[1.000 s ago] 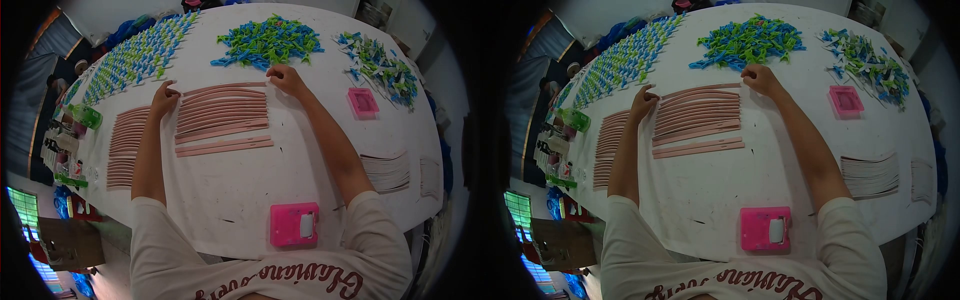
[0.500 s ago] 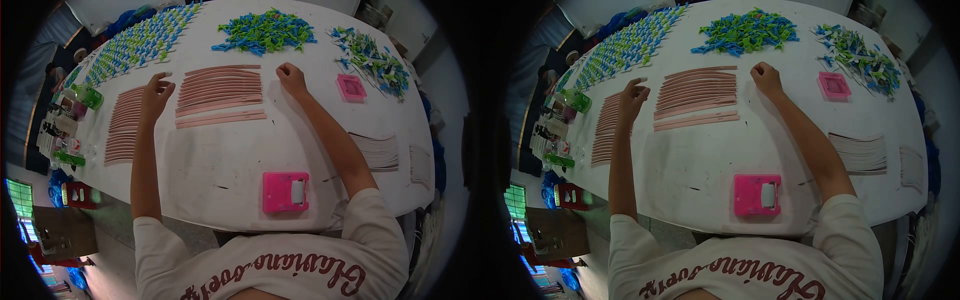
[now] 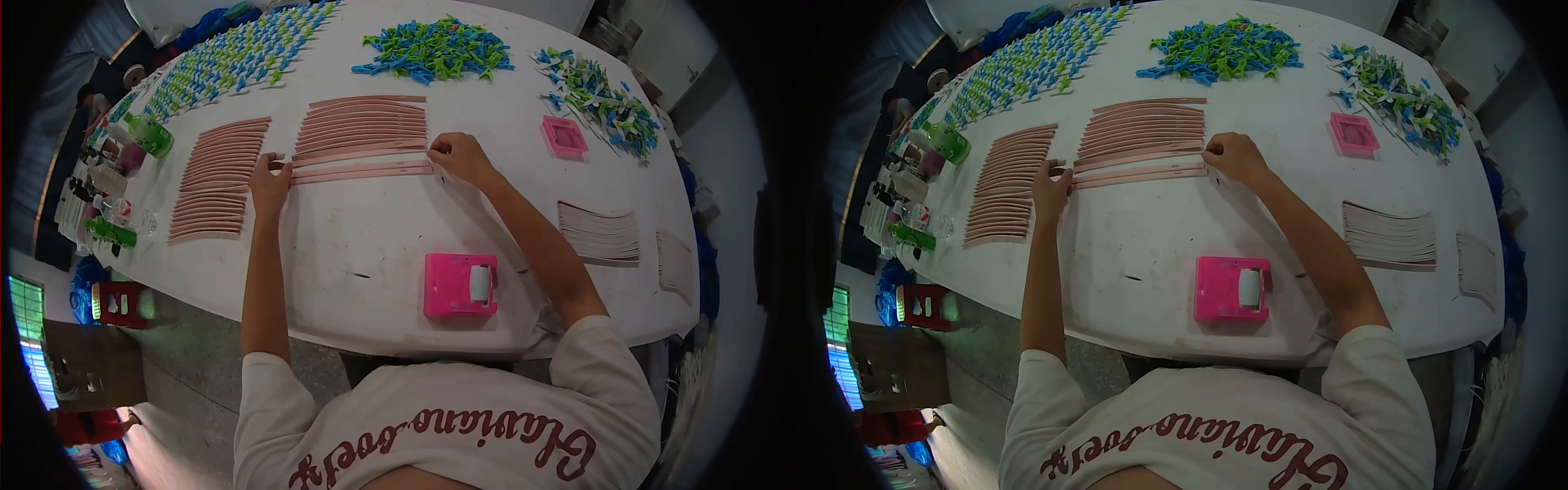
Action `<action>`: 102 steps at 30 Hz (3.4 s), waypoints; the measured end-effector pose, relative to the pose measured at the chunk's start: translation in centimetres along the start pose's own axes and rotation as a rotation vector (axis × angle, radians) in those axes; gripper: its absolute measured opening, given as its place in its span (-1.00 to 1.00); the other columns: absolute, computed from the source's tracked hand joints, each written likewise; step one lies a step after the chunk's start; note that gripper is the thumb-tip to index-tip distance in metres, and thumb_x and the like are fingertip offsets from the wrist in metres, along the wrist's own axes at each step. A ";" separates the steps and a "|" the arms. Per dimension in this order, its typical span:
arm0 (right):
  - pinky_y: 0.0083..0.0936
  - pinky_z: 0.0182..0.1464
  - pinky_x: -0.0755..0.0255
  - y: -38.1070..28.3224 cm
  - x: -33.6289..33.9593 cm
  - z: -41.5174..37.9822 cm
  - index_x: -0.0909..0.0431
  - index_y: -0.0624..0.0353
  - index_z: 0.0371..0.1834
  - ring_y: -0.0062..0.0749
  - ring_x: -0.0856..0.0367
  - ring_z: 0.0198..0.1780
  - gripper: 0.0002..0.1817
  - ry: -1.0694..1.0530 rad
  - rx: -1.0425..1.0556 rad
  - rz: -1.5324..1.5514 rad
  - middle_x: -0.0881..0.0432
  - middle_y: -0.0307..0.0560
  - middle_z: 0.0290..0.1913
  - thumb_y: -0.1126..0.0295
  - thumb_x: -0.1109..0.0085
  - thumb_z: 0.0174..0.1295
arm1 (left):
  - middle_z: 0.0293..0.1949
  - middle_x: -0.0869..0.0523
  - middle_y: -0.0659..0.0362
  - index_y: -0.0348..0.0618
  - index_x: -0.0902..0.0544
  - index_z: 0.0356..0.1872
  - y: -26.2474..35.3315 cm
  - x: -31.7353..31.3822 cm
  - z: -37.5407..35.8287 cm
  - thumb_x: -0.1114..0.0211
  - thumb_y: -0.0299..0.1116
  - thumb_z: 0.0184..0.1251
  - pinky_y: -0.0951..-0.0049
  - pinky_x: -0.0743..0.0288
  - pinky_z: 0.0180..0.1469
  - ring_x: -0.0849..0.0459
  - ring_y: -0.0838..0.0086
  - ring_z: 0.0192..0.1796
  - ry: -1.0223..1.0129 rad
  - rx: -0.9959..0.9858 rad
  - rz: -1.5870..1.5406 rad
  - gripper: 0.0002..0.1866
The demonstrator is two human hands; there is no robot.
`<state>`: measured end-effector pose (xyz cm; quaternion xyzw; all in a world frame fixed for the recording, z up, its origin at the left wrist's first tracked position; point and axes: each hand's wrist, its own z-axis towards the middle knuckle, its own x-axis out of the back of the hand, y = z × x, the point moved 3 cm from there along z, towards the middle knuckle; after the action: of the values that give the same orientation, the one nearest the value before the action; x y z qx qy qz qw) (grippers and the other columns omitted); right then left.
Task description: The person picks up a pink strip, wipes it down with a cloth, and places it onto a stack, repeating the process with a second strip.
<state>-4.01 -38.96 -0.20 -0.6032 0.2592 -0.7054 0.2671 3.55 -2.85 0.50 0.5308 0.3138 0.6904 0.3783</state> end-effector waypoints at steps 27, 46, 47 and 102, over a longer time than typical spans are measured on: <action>-0.39 -0.19 -0.53 -0.3 -1.5 0.4 -0.69 0.17 -0.40 -0.24 -0.68 -0.36 -0.76 0.305 -0.161 0.002 -0.70 -0.05 -0.41 0.22 -0.21 0.06 | -0.42 -0.69 0.11 -0.28 -0.46 -0.01 -0.6 0.1 0.8 -0.27 -0.44 0.08 0.57 -0.30 -0.68 -0.53 0.58 -0.66 -0.021 0.197 -0.169 -0.59; -0.38 -0.15 -0.51 -0.4 -1.6 0.2 -0.69 0.11 -0.39 -0.27 -0.67 -0.35 -0.77 0.245 -0.150 -0.021 -0.70 -0.11 -0.42 0.20 -0.20 0.03 | -0.39 -0.69 0.10 -0.28 -0.45 0.00 -1.0 0.0 1.0 -0.28 -0.43 0.08 0.58 -0.31 -0.67 -0.53 0.58 -0.65 -0.033 0.210 -0.168 -0.58; -0.38 -0.15 -0.51 -0.3 -1.7 0.2 -0.69 0.11 -0.39 -0.28 -0.68 -0.35 -0.77 0.250 -0.141 -0.020 -0.70 -0.12 -0.42 0.21 -0.20 0.03 | -0.39 -0.69 0.10 -0.28 -0.45 0.00 -1.0 0.0 1.0 -0.28 -0.43 0.08 0.58 -0.31 -0.67 -0.53 0.58 -0.65 -0.033 0.210 -0.168 -0.58; -0.66 -0.36 -0.35 -2.0 -0.9 -0.9 -0.60 0.22 -0.47 -0.66 -0.43 -0.48 -0.91 0.218 0.098 0.264 -0.58 -0.27 -0.55 0.45 -0.30 0.02 | -0.31 -0.60 0.17 -0.30 -0.37 0.10 -0.4 0.9 0.7 -0.26 -0.55 0.07 0.63 -0.30 -0.59 -0.48 0.66 -0.56 -0.168 0.035 -0.247 -0.49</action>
<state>-4.89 -36.89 0.42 -0.4699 0.3290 -0.7373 0.3569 4.16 -1.86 0.74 0.5506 0.3562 0.5861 0.4759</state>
